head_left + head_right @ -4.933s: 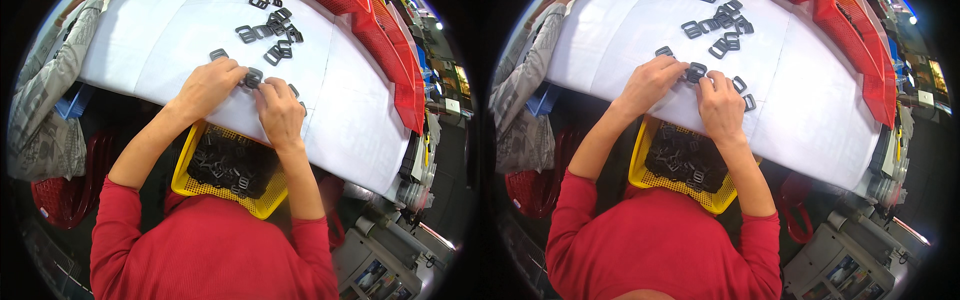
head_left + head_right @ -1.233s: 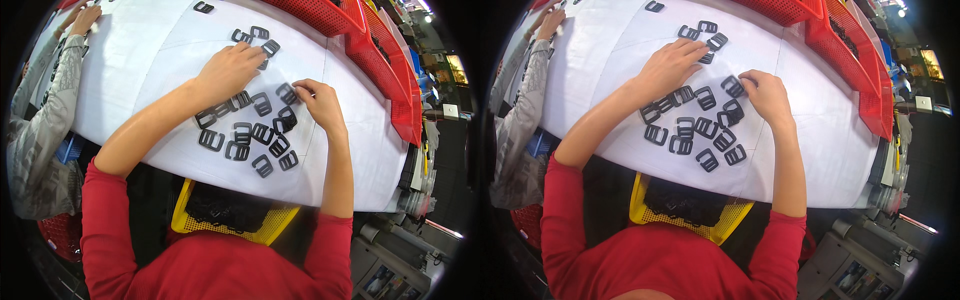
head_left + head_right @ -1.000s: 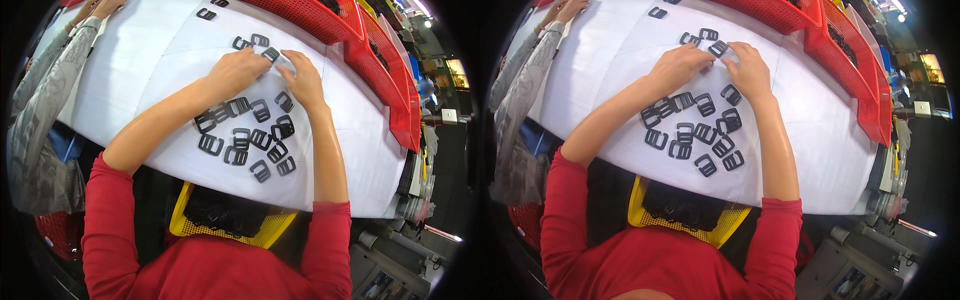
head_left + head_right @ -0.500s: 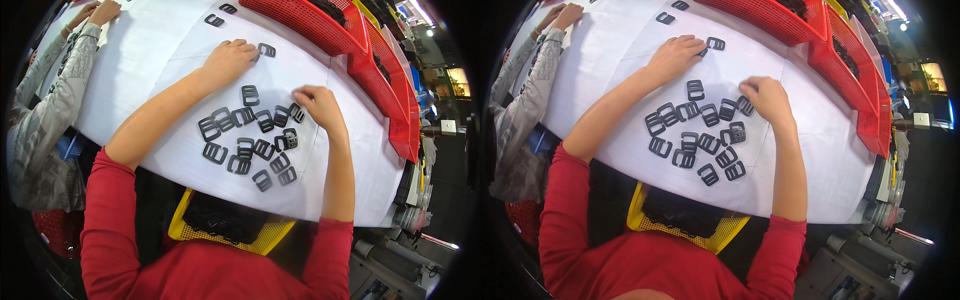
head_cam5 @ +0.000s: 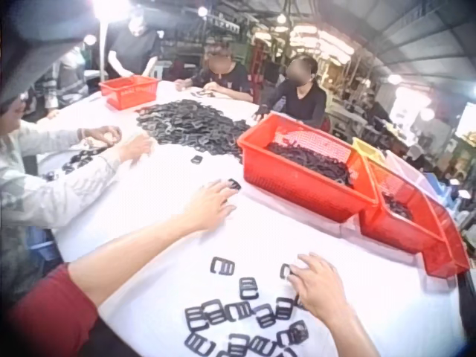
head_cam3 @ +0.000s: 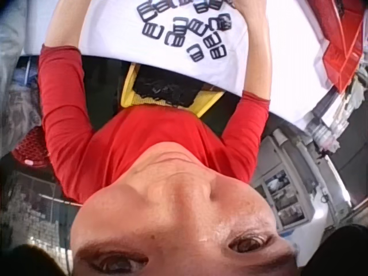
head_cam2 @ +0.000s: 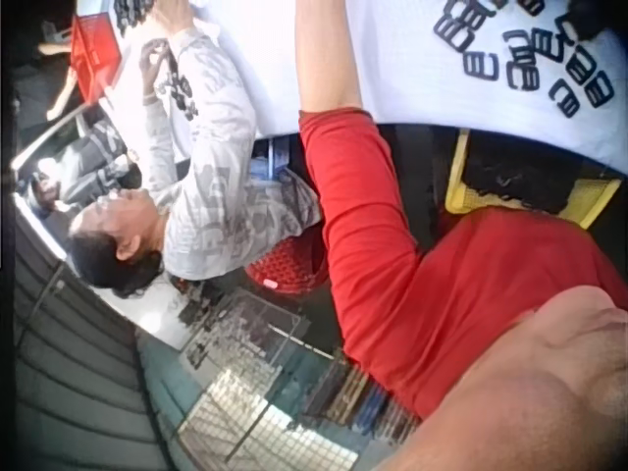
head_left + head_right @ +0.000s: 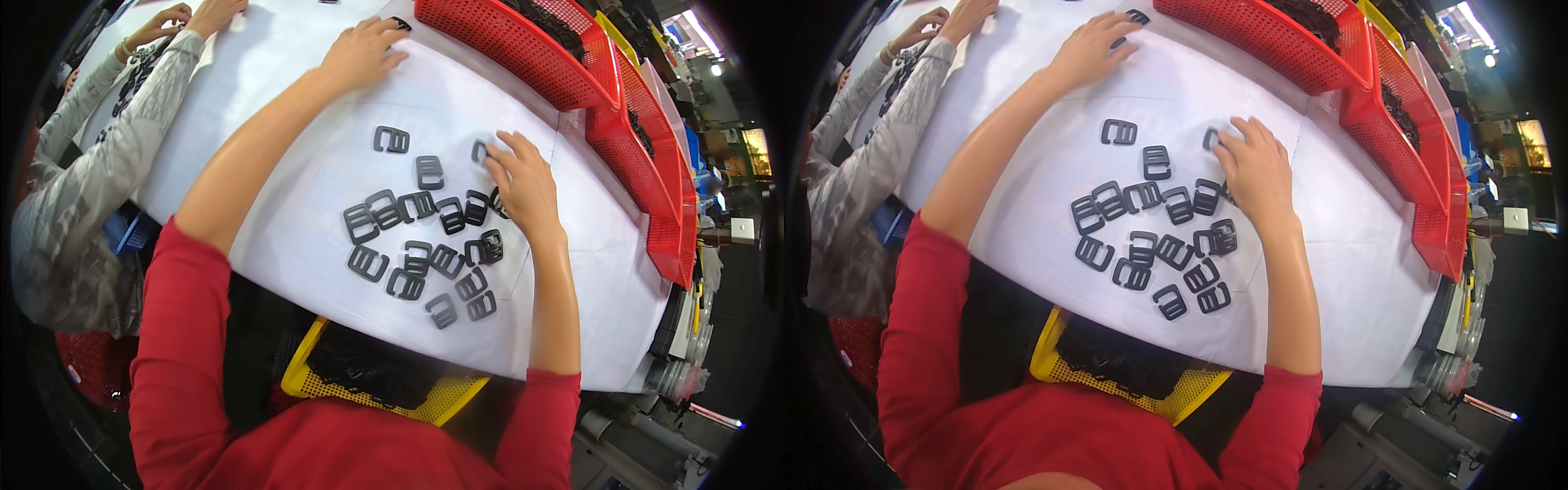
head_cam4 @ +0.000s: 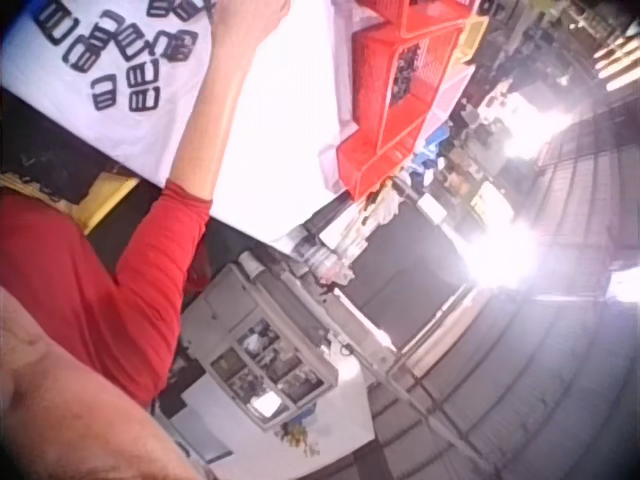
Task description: The person repeatedly picks up small black plastic buckles from a white table, inspects them, and places them into a yellow basket. The person also moves a red basket and continues sorting the buckles throughout the clip.
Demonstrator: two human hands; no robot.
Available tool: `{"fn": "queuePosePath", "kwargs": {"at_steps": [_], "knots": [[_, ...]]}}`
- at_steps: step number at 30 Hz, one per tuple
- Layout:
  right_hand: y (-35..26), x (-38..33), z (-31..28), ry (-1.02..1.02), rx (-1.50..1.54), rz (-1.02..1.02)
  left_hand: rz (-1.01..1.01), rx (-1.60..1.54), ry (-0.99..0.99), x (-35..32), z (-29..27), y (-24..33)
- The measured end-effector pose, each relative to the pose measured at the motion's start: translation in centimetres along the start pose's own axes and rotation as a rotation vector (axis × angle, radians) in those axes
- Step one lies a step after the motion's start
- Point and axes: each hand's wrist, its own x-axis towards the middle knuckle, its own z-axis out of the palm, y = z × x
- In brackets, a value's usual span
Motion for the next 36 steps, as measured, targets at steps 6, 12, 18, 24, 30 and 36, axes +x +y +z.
{"fn": "queuePosePath", "kwargs": {"at_steps": [6, 12, 18, 24, 30, 36], "knots": [[-1.2, -5.7, -4.2, -0.061, 0.145, 0.160, 0.002, 0.080, -0.106, 3.5, 6.3, -3.3], [-1.4, -8.3, -3.6, -0.014, 0.265, 0.207, 0.280, -0.256, -0.308, -5.3, -0.2, 5.2], [-3.4, -7.2, -3.5, 0.079, 0.293, 0.104, 0.141, -0.210, -0.142, -8.9, -4.6, 4.2], [-5.3, -8.5, -3.3, 0.136, 0.373, 0.111, -0.083, -0.202, -0.239, -7.8, -4.7, 4.2], [-8.2, -10.8, -2.3, 0.144, 0.285, 0.011, -0.104, -0.225, -0.087, -13.6, -10.2, 5.1], [-10.8, -14.5, -2.2, 0.013, 0.007, 0.051, -0.083, -0.363, 0.066, -18.7, -11.4, 8.5]]}}
